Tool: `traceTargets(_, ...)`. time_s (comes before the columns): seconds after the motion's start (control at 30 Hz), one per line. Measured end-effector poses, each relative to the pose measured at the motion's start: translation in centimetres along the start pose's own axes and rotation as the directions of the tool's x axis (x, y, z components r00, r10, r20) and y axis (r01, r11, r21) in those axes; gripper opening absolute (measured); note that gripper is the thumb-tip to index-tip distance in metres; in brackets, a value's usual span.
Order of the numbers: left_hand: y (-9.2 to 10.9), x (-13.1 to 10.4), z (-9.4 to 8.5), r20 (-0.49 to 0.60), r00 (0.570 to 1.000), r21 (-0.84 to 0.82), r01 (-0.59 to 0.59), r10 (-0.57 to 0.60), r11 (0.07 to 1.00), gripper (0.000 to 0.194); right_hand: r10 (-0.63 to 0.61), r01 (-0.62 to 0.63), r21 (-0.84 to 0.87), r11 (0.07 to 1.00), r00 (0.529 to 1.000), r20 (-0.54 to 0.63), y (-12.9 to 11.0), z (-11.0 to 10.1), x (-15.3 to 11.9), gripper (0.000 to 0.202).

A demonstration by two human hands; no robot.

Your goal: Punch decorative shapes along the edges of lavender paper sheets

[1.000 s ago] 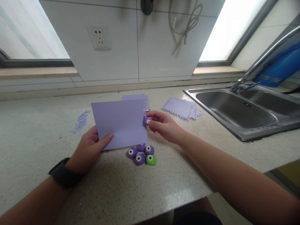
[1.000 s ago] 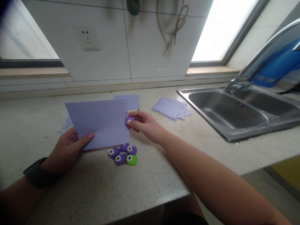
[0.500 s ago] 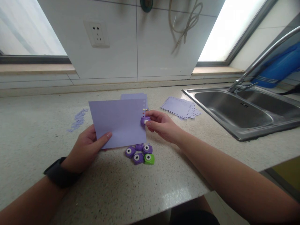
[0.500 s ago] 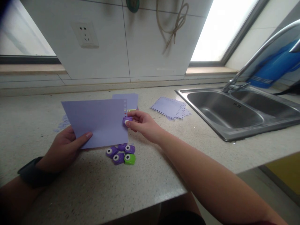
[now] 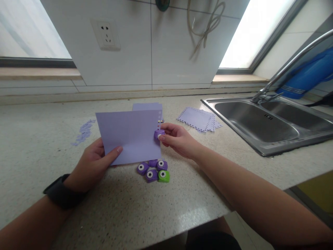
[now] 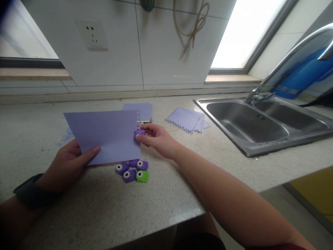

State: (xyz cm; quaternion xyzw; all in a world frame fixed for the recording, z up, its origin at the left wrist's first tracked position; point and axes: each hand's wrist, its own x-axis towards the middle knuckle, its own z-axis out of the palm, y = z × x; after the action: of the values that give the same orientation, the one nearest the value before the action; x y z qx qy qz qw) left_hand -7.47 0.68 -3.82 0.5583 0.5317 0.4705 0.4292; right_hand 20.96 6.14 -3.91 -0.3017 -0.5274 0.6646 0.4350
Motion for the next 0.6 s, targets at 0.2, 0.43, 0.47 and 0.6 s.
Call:
traceTargets(0.2,0.10,0.07,0.04,0.012,1.000,0.011,-0.001,0.001,1.000,0.038,0.000,0.000,0.005,1.000,1.000,0.001,-0.11,0.22,0.01,0.038)
traceTargets(0.43,0.61,-0.07,0.15,-0.003,1.000,0.056,-0.021,0.022,0.998,0.038,0.001,-0.001,-0.027,1.000,1.000,0.000,-0.26,0.39,-0.05,0.034)
traceTargets(0.47,0.62,-0.06,0.16,-0.003,1.000,0.063,-0.026,0.026,0.998,0.038,0.003,-0.003,-0.020,1.000,1.000,-0.004,-0.22,0.40,-0.02,0.034)
traceTargets(0.6,0.65,-0.03,0.22,-0.008,0.999,0.068,-0.030,0.031,0.997,0.037,-0.005,0.005,0.027,1.000,1.000,-0.006,-0.04,0.44,0.10,0.034)
